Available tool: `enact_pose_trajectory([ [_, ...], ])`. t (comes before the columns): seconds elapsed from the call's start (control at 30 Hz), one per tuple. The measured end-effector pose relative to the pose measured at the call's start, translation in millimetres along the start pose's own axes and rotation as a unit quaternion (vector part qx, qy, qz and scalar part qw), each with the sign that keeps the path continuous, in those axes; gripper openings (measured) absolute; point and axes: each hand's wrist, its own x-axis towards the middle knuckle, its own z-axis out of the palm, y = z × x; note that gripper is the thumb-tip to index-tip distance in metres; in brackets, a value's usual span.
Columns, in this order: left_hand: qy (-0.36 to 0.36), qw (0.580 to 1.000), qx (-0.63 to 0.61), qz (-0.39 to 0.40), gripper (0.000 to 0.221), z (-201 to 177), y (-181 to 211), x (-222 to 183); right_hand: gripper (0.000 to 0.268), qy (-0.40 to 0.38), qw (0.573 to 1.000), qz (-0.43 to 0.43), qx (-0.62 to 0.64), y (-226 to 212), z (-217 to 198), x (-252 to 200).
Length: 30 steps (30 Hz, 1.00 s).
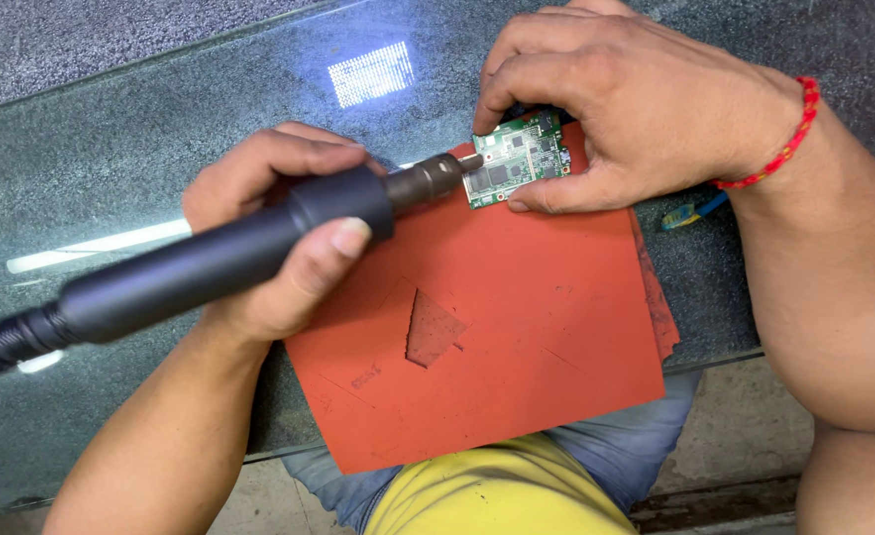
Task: The person uses a heat gun to apply heat to components on a circuit board while holding it against a red silicone mat.
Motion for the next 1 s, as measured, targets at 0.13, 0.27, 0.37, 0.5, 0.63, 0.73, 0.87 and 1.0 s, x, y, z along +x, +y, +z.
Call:
enact_pose_trajectory([
  [0.13,-0.008,1.000,-0.015,-0.007,0.043,-3,1,1,0.048,0.004,0.999,-0.031,-0.014,-4,0,0],
  [0.27,-0.015,0.998,0.035,0.049,0.042,-4,0,-1,0.045,0.015,0.999,-0.051,0.005,-5,5,1],
  [0.37,0.046,0.998,-0.015,0.035,0.040,7,7,-7,0.047,0.007,0.998,-0.060,-0.020,-12,5,4],
  [0.5,0.113,0.992,0.034,-0.035,0.036,23,34,-33,0.040,-0.003,0.997,-0.057,-0.059,-23,5,4],
  [0.63,0.136,0.989,-0.001,-0.060,0.037,52,57,-80,0.045,-0.001,0.995,-0.088,-0.037,-32,9,3],
  [0.73,0.197,0.974,-0.092,-0.061,0.037,78,62,-110,0.044,-0.001,0.996,-0.093,-0.010,-50,12,-1],
  [0.87,0.247,0.959,-0.104,-0.089,0.036,90,56,-136,0.041,-0.007,0.998,-0.061,0.016,-81,19,-21],
  [1.0,0.220,0.973,-0.064,-0.031,0.033,88,47,-146,0.041,0.043,0.995,-0.074,-0.044,-103,46,-57],
])
